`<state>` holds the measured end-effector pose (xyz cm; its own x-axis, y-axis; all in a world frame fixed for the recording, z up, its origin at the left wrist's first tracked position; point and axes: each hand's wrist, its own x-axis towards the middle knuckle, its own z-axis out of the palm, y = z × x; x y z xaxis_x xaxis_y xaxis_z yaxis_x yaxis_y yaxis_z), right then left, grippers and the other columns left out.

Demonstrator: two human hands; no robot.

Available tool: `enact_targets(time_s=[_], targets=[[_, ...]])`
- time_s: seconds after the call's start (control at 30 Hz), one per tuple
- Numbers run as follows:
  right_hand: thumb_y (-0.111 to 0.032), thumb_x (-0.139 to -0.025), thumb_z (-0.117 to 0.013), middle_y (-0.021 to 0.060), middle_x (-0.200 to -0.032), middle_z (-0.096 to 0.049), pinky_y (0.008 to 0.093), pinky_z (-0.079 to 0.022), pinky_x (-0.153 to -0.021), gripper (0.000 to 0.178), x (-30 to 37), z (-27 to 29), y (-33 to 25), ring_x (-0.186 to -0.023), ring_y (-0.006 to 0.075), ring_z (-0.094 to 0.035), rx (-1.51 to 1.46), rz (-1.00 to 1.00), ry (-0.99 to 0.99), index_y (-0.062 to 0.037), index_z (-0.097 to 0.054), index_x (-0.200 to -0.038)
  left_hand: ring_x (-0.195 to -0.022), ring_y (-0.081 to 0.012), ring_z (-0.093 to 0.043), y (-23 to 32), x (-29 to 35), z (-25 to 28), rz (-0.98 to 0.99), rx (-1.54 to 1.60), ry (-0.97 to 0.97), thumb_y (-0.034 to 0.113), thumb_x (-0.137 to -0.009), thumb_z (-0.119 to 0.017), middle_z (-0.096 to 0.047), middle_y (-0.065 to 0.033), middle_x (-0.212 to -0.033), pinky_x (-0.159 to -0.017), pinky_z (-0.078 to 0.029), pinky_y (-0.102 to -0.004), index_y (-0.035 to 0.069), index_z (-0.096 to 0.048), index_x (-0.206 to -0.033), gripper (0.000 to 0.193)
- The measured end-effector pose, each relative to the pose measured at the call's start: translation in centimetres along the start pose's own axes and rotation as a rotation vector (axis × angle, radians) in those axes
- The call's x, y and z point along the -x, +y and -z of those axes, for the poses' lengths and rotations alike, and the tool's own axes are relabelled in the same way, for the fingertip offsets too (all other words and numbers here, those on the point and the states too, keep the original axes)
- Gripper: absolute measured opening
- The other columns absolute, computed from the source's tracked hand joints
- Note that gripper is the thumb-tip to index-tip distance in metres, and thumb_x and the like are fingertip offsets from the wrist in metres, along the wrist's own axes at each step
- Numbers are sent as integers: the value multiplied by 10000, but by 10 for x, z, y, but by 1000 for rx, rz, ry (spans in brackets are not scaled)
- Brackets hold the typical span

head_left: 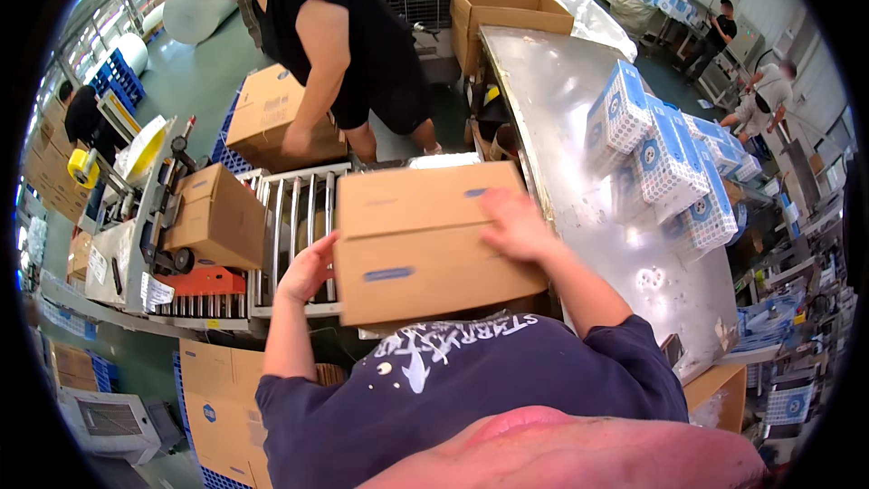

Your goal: The person repeatedly picks up stacks of blue and white packaged items from a metal table and places them into cardboard boxes. The camera shakes violently throughout the process, obscuring details of the packing.

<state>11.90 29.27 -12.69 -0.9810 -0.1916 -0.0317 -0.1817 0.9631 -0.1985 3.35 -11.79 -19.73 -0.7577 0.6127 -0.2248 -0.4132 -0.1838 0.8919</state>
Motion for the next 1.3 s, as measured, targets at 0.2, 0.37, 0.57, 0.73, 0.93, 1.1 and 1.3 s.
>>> enact_targets(time_s=[0.2, 0.37, 0.57, 0.73, 0.93, 1.1, 1.3], targets=[[-472, -918, -355, 61, -1479, -219, 578, -128, -1060, 600, 16, -11, 110, -1375, 263, -146, -409, -566, 57, -123, -270, -1399, -1067, -367, -488, -247, 9, 31, 608, 11, 450, 752, -734, -458, -499, -174, -1205, -815, -378, -600, 96, -374, -1313, 879], [-468, -953, -272, 27, -1467, -252, 438, -156, -1089, 565, -2, -98, 85, -1361, 217, -182, -1086, -308, 205, -139, -259, -1413, -570, -96, -513, -68, 83, 94, -8, -196, 757, 335, -815, -627, -584, 2, -739, -468, -401, -238, 114, -613, -898, 237], [-403, -947, -381, 28, -1400, -347, 354, -190, -1067, 546, -27, -46, -20, -1295, 159, -286, -1426, -64, 152, -111, -282, -1398, -1034, -216, -572, 103, 70, -39, -432, -345, 326, 240, -894, -489, -575, -101, -1163, -874, -458, -326, -38, -467, -1242, 446], [-150, -845, -520, 65, -1430, -297, 333, -299, -1016, 590, -51, 22, -17, -1258, 188, -338, -983, 62, 240, -167, -305, -1394, -1204, -242, -447, 47, 9, -84, 26, -658, -471, 284, -884, -551, -428, -138, -1335, -979, -370, -354, 60, -305, -1380, 597], [-137, -778, -600, 125, -1191, -537, 341, -425, -913, 387, 15, -15, 109, -1102, 261, -508, -328, -385, 305, -144, -549, -1162, -1310, -327, -266, -35, -30, -26, -5, -1308, 132, 352, -784, -633, -273, -197, -1405, -1001, -281, -553, 69, -343, -1349, 695], [-156, -768, -583, 151, -1055, -544, 401, -449, -854, 193, 48, -56, 123, -1006, 318, -513, 286, -222, 610, -81, -592, -945, -1383, -305, -70, -66, -56, -24, 176, -1513, 332, 371, -680, -675, -65, -164, -1495, -1032, -122, -642, 124, -132, -1437, 964], [-149, -768, -480, 249, -918, -593, 431, -472, -799, 246, 32, -131, 58, -880, 351, -590, -232, -453, -71, 13, -591, -917, -1160, -294, -425, -78, -67, 34, 161, -697, 366, -24, -626, -579, -388, -215, -1276, -867, -463, -328, -7, -102, -1408, 916]])
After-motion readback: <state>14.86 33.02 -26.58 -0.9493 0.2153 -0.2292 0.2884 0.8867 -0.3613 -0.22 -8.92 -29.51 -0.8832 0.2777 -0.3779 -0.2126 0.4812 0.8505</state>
